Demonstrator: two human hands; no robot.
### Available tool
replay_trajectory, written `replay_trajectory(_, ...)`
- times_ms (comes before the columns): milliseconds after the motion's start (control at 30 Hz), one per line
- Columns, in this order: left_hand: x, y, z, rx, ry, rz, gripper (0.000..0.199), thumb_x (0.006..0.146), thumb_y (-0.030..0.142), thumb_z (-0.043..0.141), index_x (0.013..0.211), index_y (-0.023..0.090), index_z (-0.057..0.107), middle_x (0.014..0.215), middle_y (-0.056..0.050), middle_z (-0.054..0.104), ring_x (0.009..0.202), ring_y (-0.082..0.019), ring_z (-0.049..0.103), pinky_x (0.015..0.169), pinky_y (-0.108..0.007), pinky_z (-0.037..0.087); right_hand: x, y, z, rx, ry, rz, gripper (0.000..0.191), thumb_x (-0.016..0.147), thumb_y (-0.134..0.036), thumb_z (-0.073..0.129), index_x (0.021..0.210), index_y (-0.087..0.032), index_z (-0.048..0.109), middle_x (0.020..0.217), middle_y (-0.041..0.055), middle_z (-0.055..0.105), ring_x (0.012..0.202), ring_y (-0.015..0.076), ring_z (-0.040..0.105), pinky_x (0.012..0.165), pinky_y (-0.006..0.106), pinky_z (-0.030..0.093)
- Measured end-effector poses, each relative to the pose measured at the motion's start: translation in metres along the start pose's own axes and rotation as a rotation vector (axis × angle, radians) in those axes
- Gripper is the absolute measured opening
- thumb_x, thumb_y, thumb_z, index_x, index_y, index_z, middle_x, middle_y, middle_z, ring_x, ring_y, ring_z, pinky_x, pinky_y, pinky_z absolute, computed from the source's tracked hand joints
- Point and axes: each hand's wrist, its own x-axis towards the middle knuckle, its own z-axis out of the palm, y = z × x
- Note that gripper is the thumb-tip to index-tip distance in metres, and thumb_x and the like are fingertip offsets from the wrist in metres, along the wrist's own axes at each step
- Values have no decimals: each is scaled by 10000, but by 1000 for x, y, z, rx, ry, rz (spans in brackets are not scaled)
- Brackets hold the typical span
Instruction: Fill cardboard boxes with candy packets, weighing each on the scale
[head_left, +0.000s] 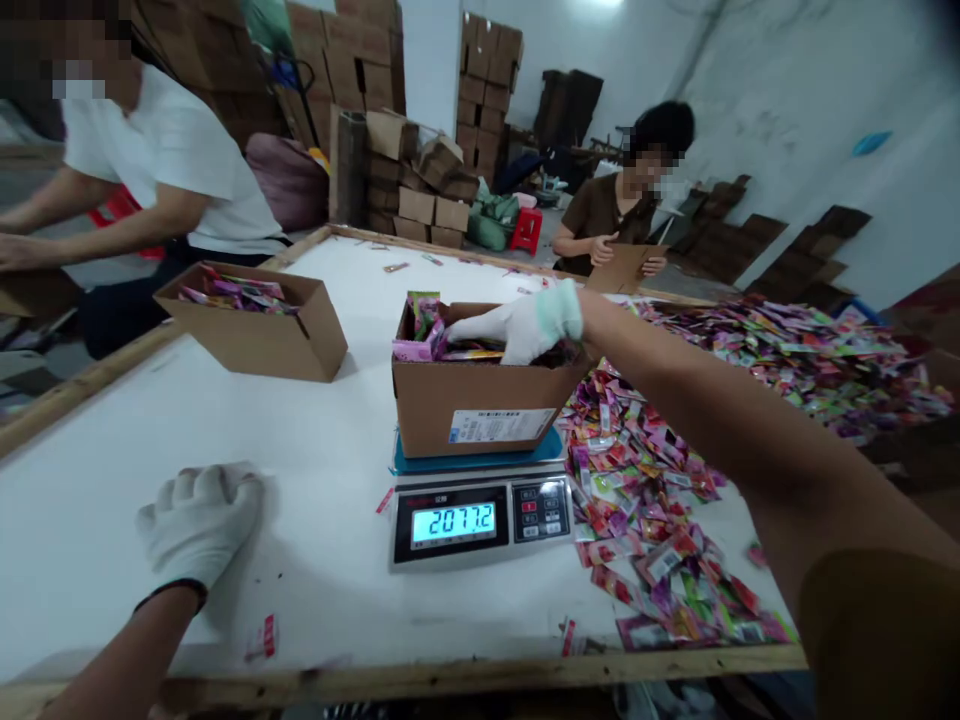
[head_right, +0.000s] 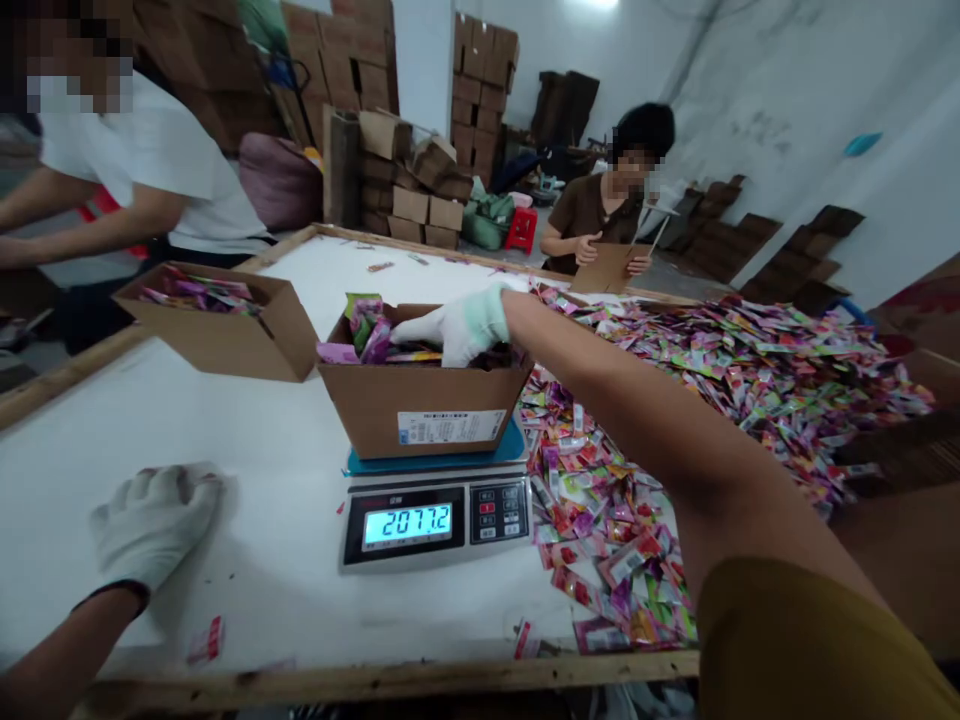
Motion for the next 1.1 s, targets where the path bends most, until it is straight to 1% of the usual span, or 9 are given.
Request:
replay_trajectory(100, 0, 1, -2, -14, 7, -12, 656, 963, 604, 147, 1199, 142, 548, 1332, -177, 528, 1275, -338, 436, 1051, -486, 344, -25, 5, -33, 133, -9, -79, 720, 656, -126, 813, 1351, -178, 634, 1448, 52, 611, 1333, 224, 570, 1135, 356, 467)
replay_trajectory(300, -4, 7, -8, -32, -5, -7, 659, 971, 582, 166, 1210, 103, 552, 1322, -203, 530, 1264, -345, 437, 1035, -489, 351, -95, 46, -34, 482, 528, 68, 568, 824, -273, 689, 1357, -113, 573, 1225, 125, 703, 1056, 190, 689, 939, 349, 566)
replay_trajectory(400, -5, 7, -5, -39, 11, -5, 656, 975, 566, 175, 1227, 94, 555, 1329, -209, 525, 1258, -344, 435, 1041, -492, 346, -126, 93, 20, 445, 644, 398, 514, 890, -341, 633, 1342, -107, 558, 1125, 125, 710, 882, 160, 687, 807, 326, 564)
replay_trajectory(500, -5, 6, 0, -32, 11, -11, 649, 978, 558, 185, 1219, 87, 563, 1322, -213, 530, 1257, -346, 431, 1042, -495, 343, -151, 124, 111, 320, 358, 799, 351, 847, -253, 623, 1168, -115, 647, 1016, 96, 710, 840, 172, 663, 789, 310, 557)
replay_trajectory(633, -5, 6, 0, -37, 19, -6, 648, 980, 562, 193, 1211, 87, 567, 1311, -211, 536, 1254, -348, 432, 1040, -497, 348, -173, 123, 237, 274, 200, 908, 409, 674, -254, 778, 1053, -130, 690, 940, 88, 690, 855, 221, 666, 799, 328, 545)
replay_trajectory(733, -6, 8, -3, -33, 21, 2, 672, 978, 577, 179, 1228, 83, 560, 1311, -212, 532, 1255, -351, 433, 1037, -501, 357, -181, 123, 286, 223, 177, 941, 357, 738, -236, 699, 1081, -141, 685, 981, 94, 680, 909, 212, 651, 839, 303, 508)
replay_trajectory(900, -7, 10, -6, -29, 5, -2, 687, 969, 587, 177, 1225, 78, 562, 1317, -217, 528, 1246, -353, 441, 1042, -509, 366, -195, 160, 261, 192, 135, 911, 140, 794, -192, 549, 813, -164, 686, 739, 32, 644, 737, 166, 574, 719, 249, 445)
replay_trajectory(1000, -5, 9, -5, -21, -8, 3, 692, 964, 588, 175, 1235, 79, 558, 1321, -214, 530, 1247, -346, 442, 1052, -506, 368, -199, 171, 236, 172, 131, 884, 208, 817, -244, 544, 891, -145, 711, 784, 44, 661, 752, 173, 573, 709, 253, 438)
replay_trajectory(1100, 0, 3, -1, -24, -27, -2, 708, 944, 611, 201, 1238, 75, 558, 1323, -224, 521, 1243, -353, 434, 1056, -519, 364, -191, 157, 241, 170, 91, 864, 371, 787, -286, 636, 1120, -138, 706, 898, 52, 692, 788, 169, 592, 734, 243, 451)
